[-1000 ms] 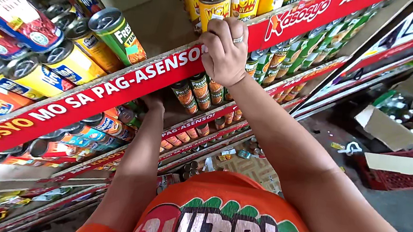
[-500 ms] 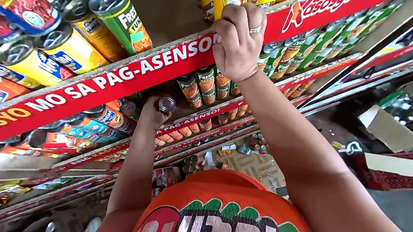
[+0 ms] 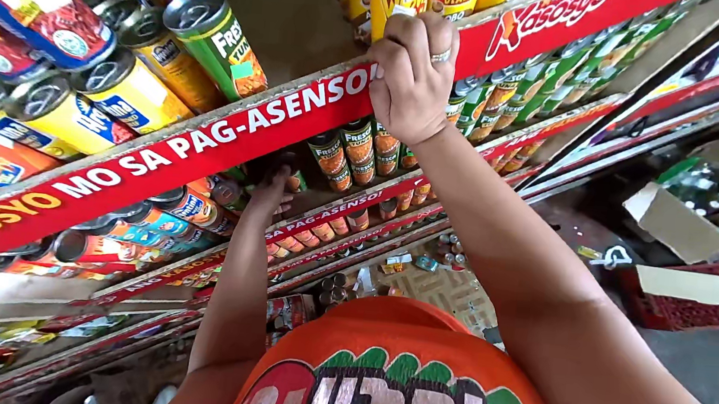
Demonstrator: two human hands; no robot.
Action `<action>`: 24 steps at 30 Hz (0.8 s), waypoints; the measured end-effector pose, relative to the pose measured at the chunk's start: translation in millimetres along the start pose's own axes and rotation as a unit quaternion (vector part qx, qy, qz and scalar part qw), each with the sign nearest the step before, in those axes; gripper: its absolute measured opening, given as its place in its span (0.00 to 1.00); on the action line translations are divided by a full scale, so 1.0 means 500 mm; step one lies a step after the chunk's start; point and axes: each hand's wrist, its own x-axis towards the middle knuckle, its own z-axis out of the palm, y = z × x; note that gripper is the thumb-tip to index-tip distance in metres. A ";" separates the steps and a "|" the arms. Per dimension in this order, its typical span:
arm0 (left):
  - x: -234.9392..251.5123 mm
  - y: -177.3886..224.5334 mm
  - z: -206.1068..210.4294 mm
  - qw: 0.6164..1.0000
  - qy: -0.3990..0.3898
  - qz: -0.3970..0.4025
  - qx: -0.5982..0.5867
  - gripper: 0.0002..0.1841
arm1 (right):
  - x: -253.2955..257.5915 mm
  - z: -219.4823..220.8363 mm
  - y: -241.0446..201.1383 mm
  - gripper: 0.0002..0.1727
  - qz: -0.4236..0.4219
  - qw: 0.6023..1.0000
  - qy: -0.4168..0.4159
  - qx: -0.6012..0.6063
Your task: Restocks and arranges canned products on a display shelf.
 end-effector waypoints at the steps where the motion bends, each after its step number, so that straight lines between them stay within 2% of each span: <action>1: -0.006 0.003 0.003 1.000 0.001 0.012 0.011 0.36 | 0.000 0.000 -0.001 0.17 -0.001 1.000 -0.001 -0.002; 3: -0.001 0.005 0.005 1.000 0.014 0.014 -0.002 0.34 | 0.000 0.001 -0.003 0.16 -0.001 1.000 -0.001 -0.002; 5: 0.011 0.004 0.002 0.998 0.008 -0.001 -0.063 0.31 | 0.000 0.001 -0.003 0.16 -0.001 1.000 -0.001 0.000; 8: 0.006 0.007 -0.011 0.984 -0.061 -0.012 -0.166 0.25 | -0.001 0.002 0.000 0.17 -0.003 1.000 -0.002 0.005; 10: -0.004 0.004 -0.014 0.985 -0.095 0.003 -0.141 0.24 | -0.002 0.003 0.002 0.18 -0.005 1.000 0.001 0.005; 13: 0.010 -0.039 -0.001 0.996 -0.050 0.052 -0.060 0.26 | -0.002 0.004 0.002 0.18 -0.007 1.000 0.002 0.006; 15: 0.012 -0.045 0.005 0.997 -0.037 0.048 -0.052 0.29 | -0.001 0.004 0.001 0.18 -0.006 1.000 0.001 0.008; 17: 0.003 -0.033 0.012 0.990 -0.030 0.012 -0.134 0.27 | 0.000 0.002 0.002 0.18 -0.005 1.000 -0.001 0.007; 20: -0.004 -0.023 0.004 0.955 -0.041 -0.049 -0.290 0.15 | 0.000 0.001 0.003 0.17 -0.005 1.000 -0.001 0.003; 22: 0.002 -0.029 -0.006 0.933 -0.071 -0.037 -0.351 0.13 | -0.001 0.003 0.003 0.18 -0.006 1.000 0.006 0.003; 24: 0.010 -0.038 -0.012 0.921 -0.103 -0.003 -0.375 0.16 | -0.002 0.004 0.002 0.17 -0.006 1.000 0.009 0.004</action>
